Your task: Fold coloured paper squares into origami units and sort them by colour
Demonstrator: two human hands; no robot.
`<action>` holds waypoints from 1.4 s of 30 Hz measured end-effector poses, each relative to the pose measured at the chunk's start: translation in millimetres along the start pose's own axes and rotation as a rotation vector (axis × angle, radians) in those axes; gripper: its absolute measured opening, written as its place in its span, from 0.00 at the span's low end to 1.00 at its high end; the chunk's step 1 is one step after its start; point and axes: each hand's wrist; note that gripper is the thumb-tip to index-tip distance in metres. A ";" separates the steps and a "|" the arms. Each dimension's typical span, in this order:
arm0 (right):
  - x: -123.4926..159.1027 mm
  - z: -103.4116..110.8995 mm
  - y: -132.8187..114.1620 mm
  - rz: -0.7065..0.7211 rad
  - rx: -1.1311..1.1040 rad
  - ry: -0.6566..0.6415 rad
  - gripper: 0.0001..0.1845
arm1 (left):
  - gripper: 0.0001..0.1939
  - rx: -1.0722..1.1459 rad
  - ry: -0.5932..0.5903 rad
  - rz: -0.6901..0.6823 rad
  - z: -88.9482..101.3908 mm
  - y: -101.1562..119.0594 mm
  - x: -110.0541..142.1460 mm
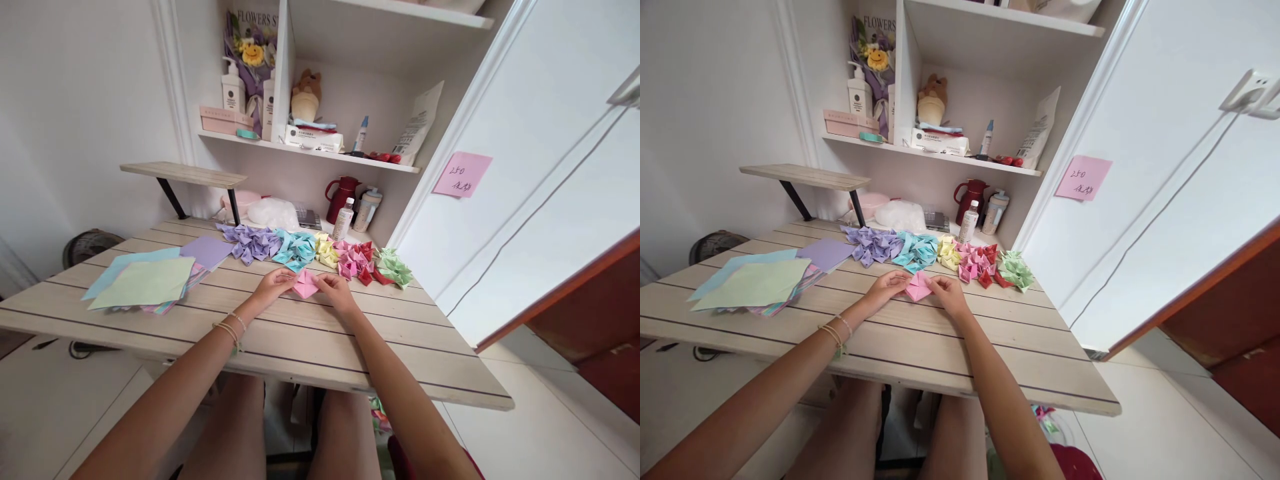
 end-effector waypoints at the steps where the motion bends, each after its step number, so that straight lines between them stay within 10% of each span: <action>1: -0.1 0.2 -0.3 0.017 0.020 0.004 0.16 | 0.18 -0.002 0.014 -0.006 0.0 -0.1 -0.1; 20: -0.8 -0.3 1.8 -0.008 -0.075 0.057 0.20 | 0.19 -0.043 0.050 -0.074 1.9 -7.2 -5.1; 31: -0.3 -2.3 4.0 -0.074 -0.026 0.123 0.21 | 0.18 -0.286 -0.124 -0.144 0.8 -4.3 0.6; 42: 0.7 1.2 0.7 -0.049 0.132 0.091 0.22 | 0.22 -0.303 0.001 -0.112 1.7 -2.9 3.6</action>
Point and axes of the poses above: each hand's wrist, its own x-axis away from the middle knuckle, its own z-axis out of the back of the hand, y = z × x, and after that the axes turned 15 degrees about y, right-handed
